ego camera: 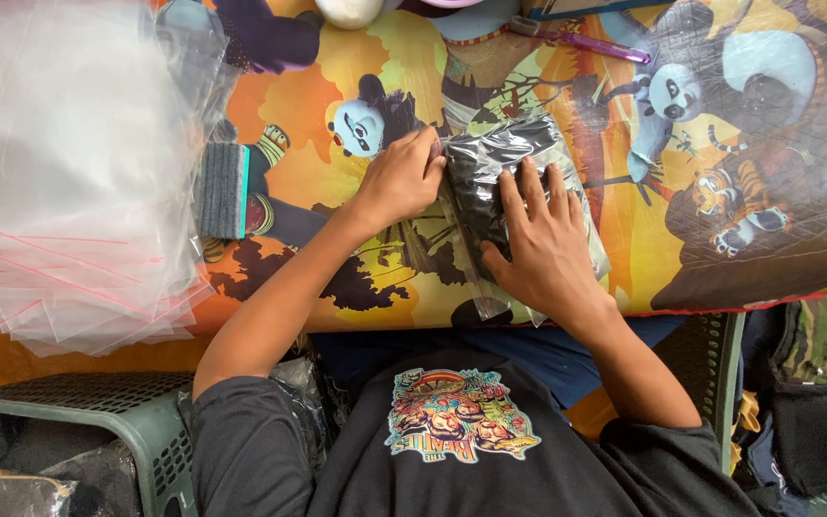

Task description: The person places a camouflage-patterned bag into a clear plastic bag on their lap. They then seal the bag by pressing the zip-lock closure and smoothing out the plastic to remove air.

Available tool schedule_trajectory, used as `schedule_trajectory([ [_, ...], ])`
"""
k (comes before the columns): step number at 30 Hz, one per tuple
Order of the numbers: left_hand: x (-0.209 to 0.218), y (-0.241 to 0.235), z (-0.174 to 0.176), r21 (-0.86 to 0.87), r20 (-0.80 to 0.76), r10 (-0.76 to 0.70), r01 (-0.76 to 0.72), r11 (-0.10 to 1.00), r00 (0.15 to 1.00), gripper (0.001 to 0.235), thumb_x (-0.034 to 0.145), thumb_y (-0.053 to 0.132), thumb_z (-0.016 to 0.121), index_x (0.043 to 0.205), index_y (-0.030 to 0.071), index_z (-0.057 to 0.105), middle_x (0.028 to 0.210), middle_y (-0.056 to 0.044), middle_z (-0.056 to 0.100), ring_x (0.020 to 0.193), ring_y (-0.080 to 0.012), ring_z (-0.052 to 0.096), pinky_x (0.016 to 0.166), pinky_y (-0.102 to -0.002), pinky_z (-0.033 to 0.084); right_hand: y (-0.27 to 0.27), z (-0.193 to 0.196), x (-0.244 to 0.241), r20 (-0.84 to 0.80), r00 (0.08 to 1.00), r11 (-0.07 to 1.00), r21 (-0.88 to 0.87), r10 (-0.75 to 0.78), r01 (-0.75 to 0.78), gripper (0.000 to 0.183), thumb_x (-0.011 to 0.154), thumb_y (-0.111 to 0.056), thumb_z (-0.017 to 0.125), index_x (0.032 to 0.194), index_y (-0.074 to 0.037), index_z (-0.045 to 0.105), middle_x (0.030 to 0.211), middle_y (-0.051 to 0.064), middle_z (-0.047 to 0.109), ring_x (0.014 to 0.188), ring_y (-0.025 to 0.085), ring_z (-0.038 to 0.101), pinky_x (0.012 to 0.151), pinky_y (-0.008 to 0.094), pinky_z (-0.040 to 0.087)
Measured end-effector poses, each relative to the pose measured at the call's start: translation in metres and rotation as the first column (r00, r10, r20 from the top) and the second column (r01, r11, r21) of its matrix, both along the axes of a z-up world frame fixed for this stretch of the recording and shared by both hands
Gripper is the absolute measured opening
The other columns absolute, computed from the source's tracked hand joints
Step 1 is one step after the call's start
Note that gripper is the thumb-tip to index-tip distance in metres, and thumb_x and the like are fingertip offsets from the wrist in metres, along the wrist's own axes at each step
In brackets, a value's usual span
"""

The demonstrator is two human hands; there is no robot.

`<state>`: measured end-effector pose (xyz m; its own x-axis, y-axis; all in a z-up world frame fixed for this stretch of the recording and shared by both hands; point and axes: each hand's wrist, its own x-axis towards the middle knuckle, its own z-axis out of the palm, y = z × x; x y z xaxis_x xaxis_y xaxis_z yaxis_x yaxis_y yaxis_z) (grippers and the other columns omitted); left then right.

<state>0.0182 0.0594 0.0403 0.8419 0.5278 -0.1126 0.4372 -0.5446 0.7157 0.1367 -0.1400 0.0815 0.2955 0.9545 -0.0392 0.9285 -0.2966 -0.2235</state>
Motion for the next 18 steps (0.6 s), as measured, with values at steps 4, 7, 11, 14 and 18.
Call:
schedule_trajectory([
  [4,-0.006,-0.018,0.017,-0.406,0.081,0.138,-0.093,0.909,0.987,0.021,0.105,0.018,0.044,0.113,-0.002,0.045,0.076,-0.022,0.066,0.056,-0.0249,0.070,0.044,-0.032,0.062,-0.001,-0.013,0.005,-0.078,0.997,0.996,0.083,-0.027,0.033,0.087,0.078,-0.034,0.071,0.153,-0.003,0.039,0.156,0.028,0.036,0.144,0.053,0.028,0.111,0.063,0.031],
  [7,-0.006,-0.025,-0.019,-0.666,0.061,0.342,-0.217,0.714,0.938,0.032,0.095,0.019,0.064,0.108,-0.006,0.049,0.073,-0.017,0.067,0.046,-0.0193,0.067,0.036,-0.031,0.062,-0.002,-0.014,0.008,-0.136,0.991,0.990,0.134,-0.017,0.036,0.084,0.078,-0.033,0.071,0.151,-0.003,0.043,0.153,0.027,0.040,0.142,0.053,0.032,0.111,0.062,0.032],
  [11,-0.009,-0.032,-0.020,-0.734,-0.002,0.410,-0.280,0.619,0.912,0.037,0.088,0.018,0.069,0.104,-0.012,0.054,0.069,-0.018,0.066,0.042,-0.0194,0.064,0.036,-0.032,0.061,-0.007,-0.024,0.009,-0.145,0.989,0.987,0.157,-0.011,0.034,0.084,0.076,-0.033,0.072,0.151,-0.005,0.044,0.153,0.026,0.041,0.142,0.053,0.032,0.111,0.063,0.032],
  [14,-0.011,-0.037,-0.009,-0.749,-0.035,0.378,-0.275,0.603,0.925,0.046,0.085,0.013,0.068,0.113,-0.021,0.054,0.070,-0.019,0.067,0.041,-0.0185,0.065,0.036,-0.031,0.061,-0.006,-0.024,0.009,-0.154,0.988,0.983,0.182,0.010,0.019,0.081,0.077,-0.028,0.071,0.150,-0.003,0.045,0.152,0.029,0.043,0.141,0.055,0.033,0.111,0.063,0.031],
  [18,-0.010,-0.037,-0.025,-0.698,-0.033,0.350,-0.272,0.663,0.936,0.036,0.086,0.014,0.064,0.103,-0.018,0.062,0.057,-0.018,0.066,0.036,-0.0176,0.062,0.031,-0.028,0.056,-0.007,-0.028,0.008,-0.158,0.987,0.982,0.191,0.018,0.013,0.080,0.077,-0.028,0.072,0.149,-0.003,0.046,0.151,0.028,0.044,0.141,0.054,0.035,0.112,0.062,0.031],
])
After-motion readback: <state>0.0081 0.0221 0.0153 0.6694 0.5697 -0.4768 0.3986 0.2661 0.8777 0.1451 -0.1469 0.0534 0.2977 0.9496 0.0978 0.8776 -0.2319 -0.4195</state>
